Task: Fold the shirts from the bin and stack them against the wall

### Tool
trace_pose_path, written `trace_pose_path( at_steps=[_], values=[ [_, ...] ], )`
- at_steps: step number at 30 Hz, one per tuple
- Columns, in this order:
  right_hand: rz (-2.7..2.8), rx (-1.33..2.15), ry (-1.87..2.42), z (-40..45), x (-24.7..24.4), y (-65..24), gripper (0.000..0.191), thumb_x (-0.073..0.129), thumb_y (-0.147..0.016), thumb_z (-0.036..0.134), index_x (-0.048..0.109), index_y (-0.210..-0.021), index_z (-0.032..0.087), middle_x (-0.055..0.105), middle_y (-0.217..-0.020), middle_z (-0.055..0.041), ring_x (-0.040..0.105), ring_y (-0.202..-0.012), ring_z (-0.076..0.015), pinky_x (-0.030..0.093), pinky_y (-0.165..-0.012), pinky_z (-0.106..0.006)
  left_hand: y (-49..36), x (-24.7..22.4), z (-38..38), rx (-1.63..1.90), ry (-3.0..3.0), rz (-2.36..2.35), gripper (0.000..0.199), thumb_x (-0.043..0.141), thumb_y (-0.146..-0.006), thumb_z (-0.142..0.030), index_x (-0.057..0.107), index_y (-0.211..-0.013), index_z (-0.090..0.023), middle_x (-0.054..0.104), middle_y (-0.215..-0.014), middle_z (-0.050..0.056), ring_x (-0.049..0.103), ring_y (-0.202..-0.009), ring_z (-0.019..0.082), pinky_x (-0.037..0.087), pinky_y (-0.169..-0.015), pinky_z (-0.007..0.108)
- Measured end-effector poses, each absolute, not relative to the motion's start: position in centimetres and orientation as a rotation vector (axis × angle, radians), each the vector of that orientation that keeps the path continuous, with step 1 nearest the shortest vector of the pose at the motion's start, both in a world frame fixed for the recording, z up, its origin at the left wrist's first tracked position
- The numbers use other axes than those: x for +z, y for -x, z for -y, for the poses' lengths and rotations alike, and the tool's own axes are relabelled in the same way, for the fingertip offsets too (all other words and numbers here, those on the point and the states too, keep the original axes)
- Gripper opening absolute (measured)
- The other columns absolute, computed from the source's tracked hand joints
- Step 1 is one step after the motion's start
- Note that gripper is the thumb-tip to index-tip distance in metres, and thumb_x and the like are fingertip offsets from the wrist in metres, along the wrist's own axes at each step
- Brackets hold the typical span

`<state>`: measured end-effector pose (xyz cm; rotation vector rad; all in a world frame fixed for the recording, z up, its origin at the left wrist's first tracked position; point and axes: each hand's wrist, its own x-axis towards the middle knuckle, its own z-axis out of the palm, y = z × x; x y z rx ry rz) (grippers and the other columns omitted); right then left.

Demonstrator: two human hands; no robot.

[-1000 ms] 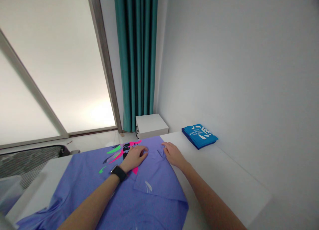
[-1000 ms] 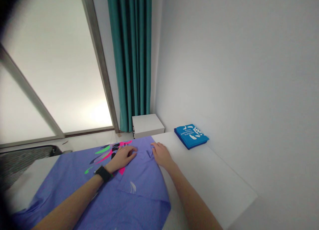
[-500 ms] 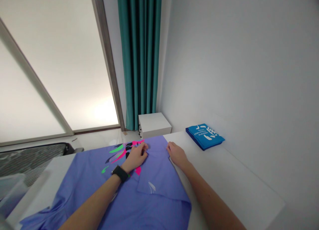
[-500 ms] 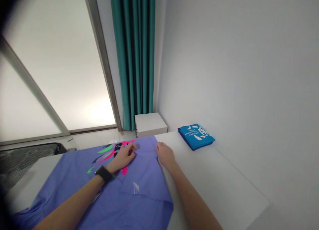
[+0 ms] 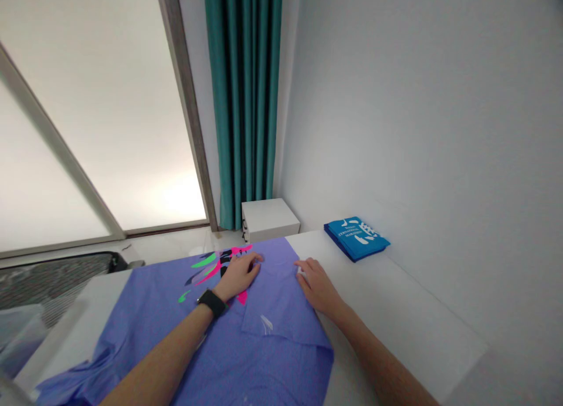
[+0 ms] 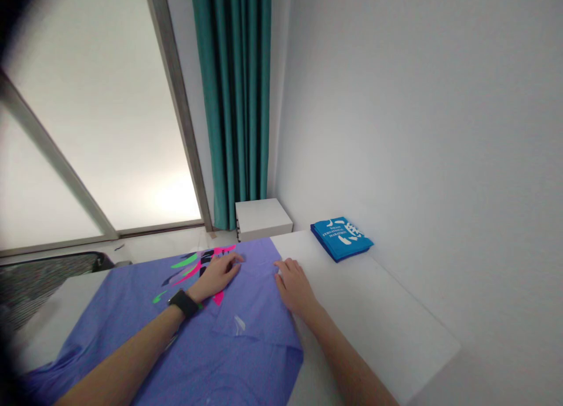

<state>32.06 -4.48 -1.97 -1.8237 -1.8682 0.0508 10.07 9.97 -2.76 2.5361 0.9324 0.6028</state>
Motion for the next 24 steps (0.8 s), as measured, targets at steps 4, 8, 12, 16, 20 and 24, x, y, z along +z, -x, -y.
trace_pose_path(
  at_steps=[4,8,12,16,20,24],
  values=[
    [2.079,0.14,1.777,8.4,-2.4,-31.3,0.047,0.041,-0.095,0.026,0.044,-0.141,0.019,0.049,-0.14,-0.012,0.043,-0.128,-0.0234,0.035,-0.109,-0.042,-10.1,-3.0,-10.0,0.619,-2.553,-0.91,0.024,0.045,-0.091,-0.027,0.062,-0.106,-0.02,0.07,-0.091,0.004,0.064,-0.085,0.021,0.04,-0.084,0.036],
    [2.296,0.172,1.759,10.7,-2.8,-32.2,0.055,0.034,-0.1,0.034,0.023,-0.153,0.024,0.028,-0.157,-0.0038,0.025,-0.143,-0.0203,0.02,-0.119,-0.042,-10.1,-3.0,-10.0,0.622,-2.58,-0.888,0.025,0.044,-0.092,-0.03,0.062,-0.107,-0.02,0.07,-0.091,0.004,0.064,-0.086,0.022,0.041,-0.084,0.036],
    [2.353,0.155,1.774,11.6,-2.8,-33.3,0.055,0.032,-0.101,0.036,0.018,-0.153,0.028,0.024,-0.158,-0.0014,0.022,-0.145,-0.0188,0.017,-0.12,-0.043,-10.0,-2.7,-9.8,0.615,-2.606,-0.886,0.027,0.043,-0.092,-0.03,0.06,-0.111,-0.02,0.069,-0.09,0.004,0.064,-0.087,0.022,0.042,-0.087,0.039],
    [2.339,0.136,1.773,11.9,-2.7,-33.5,0.055,0.032,-0.101,0.034,0.016,-0.153,0.027,0.025,-0.157,-0.0029,0.022,-0.145,-0.0182,0.017,-0.12,-0.044,-9.4,-2.1,-9.3,0.682,-2.72,-0.859,0.027,0.044,-0.092,-0.027,0.058,-0.113,-0.02,0.064,-0.107,0.008,0.059,-0.103,0.024,0.042,-0.093,0.041],
    [2.276,0.188,1.791,12.0,-2.2,-33.2,0.054,0.031,-0.101,0.033,0.019,-0.153,0.023,0.026,-0.157,-0.0047,0.024,-0.144,-0.017,0.017,-0.12,-0.043,-8.4,-0.8,-7.3,0.639,-2.865,-0.728,0.02,0.042,-0.094,-0.027,0.06,-0.1,-0.02,0.061,-0.106,0.008,0.055,-0.104,0.024,0.041,-0.093,0.04],
    [2.27,0.299,1.783,12.6,-1.6,-33.0,0.052,0.03,-0.101,0.032,0.023,-0.152,0.023,0.025,-0.157,-0.0034,0.022,-0.145,-0.0166,0.016,-0.12,-0.044,-7.3,1.0,-3.8,0.37,-2.933,-0.437,0.019,0.041,-0.096,-0.028,0.058,-0.091,-0.02,0.061,-0.093,0.005,0.056,-0.088,0.019,0.042,-0.083,0.032]
  ],
)
